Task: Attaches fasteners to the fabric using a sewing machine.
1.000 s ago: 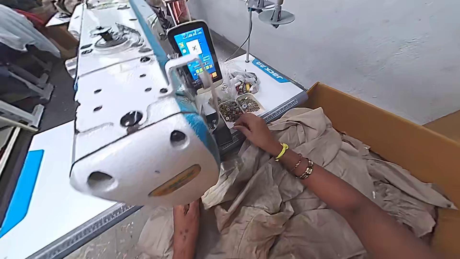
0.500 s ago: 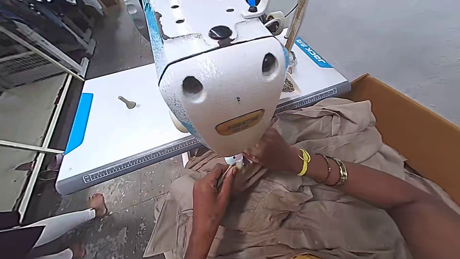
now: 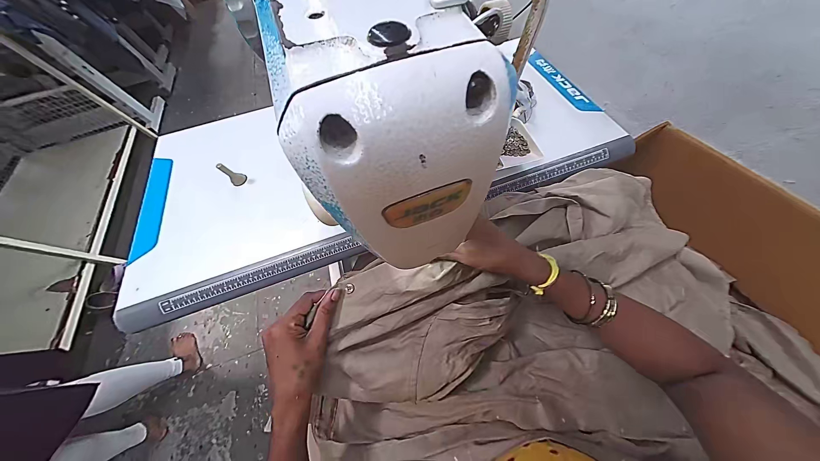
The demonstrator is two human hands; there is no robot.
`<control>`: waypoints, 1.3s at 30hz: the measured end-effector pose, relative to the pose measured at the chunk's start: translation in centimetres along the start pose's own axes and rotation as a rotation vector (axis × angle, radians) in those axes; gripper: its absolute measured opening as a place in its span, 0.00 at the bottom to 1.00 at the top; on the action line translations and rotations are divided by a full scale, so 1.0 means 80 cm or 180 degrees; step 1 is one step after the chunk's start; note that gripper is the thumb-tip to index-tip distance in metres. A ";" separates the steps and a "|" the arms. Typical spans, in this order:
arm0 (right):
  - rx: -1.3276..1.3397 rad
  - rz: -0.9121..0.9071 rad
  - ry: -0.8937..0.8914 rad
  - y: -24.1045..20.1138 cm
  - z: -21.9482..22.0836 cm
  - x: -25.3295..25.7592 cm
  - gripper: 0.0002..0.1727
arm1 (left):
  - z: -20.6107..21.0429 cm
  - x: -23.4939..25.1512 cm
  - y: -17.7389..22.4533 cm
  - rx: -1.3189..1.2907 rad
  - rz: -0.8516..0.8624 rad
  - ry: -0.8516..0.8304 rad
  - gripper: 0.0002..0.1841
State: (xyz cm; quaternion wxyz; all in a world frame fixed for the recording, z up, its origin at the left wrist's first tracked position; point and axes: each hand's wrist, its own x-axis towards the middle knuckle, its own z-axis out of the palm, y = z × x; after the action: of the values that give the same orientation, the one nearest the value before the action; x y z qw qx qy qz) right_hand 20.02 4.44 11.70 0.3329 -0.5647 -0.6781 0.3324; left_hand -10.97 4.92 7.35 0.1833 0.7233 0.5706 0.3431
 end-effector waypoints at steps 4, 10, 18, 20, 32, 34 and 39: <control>-0.0210 -0.0095 0.0266 0.020 -0.017 -0.008 0.10 | 0.004 0.014 0.011 0.0053 0.0175 0.0029 0.21; -0.1848 -0.0230 0.0798 0.056 -0.046 -0.012 0.09 | 0.018 0.019 0.008 0.0555 0.0680 0.0105 0.22; -0.2644 -0.0185 0.1138 0.105 -0.057 0.050 0.12 | 0.072 0.022 0.066 -0.1034 0.0256 -0.0687 0.27; -0.2704 -0.0182 0.1215 0.111 -0.049 0.054 0.10 | 0.081 0.026 0.075 -0.1125 -0.0040 -0.0688 0.26; -0.0981 -0.0558 0.2053 0.106 -0.082 0.005 0.09 | 0.101 0.019 0.084 -0.1916 -0.0334 -0.0387 0.19; -0.0940 -0.0628 0.1980 0.082 -0.078 0.000 0.08 | 0.101 0.023 0.085 -0.1913 -0.0396 -0.0373 0.17; -0.1582 -0.1514 0.1772 0.027 -0.039 0.000 0.06 | 0.081 0.012 0.090 -0.0624 0.0060 -0.0443 0.18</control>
State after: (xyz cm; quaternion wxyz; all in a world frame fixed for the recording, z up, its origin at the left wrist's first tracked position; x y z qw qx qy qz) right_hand 23.79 4.95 11.64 0.4243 -0.5238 -0.7330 -0.0914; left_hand -1.25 4.65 7.82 0.2891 0.7293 0.5133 0.3480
